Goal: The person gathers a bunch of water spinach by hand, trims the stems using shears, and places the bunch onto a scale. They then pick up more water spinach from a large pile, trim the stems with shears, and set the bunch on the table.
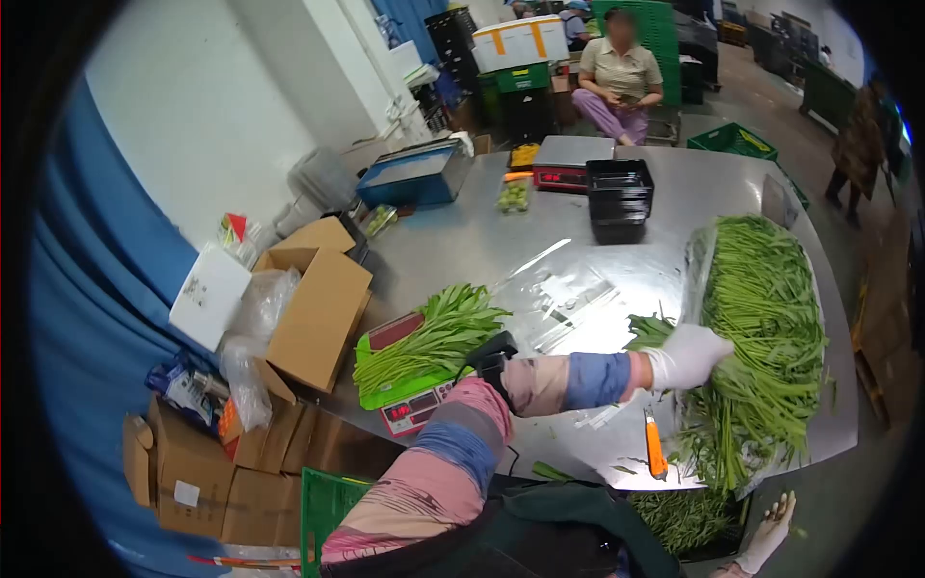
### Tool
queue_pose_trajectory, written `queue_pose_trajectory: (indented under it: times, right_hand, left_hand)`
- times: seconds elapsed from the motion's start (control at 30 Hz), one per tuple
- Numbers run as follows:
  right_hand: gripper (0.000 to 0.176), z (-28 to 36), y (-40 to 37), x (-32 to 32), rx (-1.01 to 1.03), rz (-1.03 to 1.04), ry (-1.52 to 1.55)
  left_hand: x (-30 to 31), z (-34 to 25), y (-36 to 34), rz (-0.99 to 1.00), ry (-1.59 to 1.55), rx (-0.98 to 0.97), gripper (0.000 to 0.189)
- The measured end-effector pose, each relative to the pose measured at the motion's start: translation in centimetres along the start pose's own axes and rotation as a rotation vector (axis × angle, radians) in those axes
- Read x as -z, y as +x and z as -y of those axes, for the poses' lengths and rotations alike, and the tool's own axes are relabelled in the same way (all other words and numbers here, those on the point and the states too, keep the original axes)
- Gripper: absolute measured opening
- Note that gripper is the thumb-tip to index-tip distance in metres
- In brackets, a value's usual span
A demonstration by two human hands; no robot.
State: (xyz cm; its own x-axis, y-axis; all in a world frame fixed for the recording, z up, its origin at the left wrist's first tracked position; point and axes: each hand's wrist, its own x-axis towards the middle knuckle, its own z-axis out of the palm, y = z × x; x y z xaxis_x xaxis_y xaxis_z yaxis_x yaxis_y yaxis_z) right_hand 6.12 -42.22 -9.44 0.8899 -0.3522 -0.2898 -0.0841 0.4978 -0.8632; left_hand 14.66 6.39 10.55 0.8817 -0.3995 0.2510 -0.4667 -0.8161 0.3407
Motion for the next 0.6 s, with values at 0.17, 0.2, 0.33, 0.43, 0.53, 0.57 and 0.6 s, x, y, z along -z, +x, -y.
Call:
queue_pose_trajectory:
  times: [0.17,0.2,0.33,0.43,0.53,0.57,0.6]
  right_hand:
    - [0.039,-0.7,1.1,-1.3,0.009,0.138,-0.172]
    - [0.039,-1.3,1.1,-1.3,0.003,0.141,-0.158]
    - [0.039,-3.4,-0.7,-5.8,-0.051,0.06,-0.081]
    - [0.037,-4.5,-2.5,-9.0,-0.085,0.037,-0.091]
    - [0.036,-4.9,-4.7,-12.5,-0.083,0.036,-0.149]
    - [0.036,-4.7,-6.0,-14.4,-0.076,0.043,-0.181]
    - [0.036,-4.3,-7.2,-15.9,-0.068,0.04,-0.214]
  left_hand:
    - [7.8,9.6,-5.8,-0.164,-0.328,0.478,0.035]
    - [7.4,13.8,-7.2,-0.485,-0.373,0.255,0.031]
    - [14.3,24.4,-13.0,-0.45,0.014,0.769,0.027]
    - [17.6,31.0,-16.4,-0.439,0.191,1.059,0.03]
    - [17.8,38.3,-19.8,-0.434,0.225,1.173,0.029]
    - [17.7,39.7,-19.9,-0.449,0.23,1.217,0.028]
    - [17.7,40.5,-19.8,-0.44,0.223,1.211,0.028]
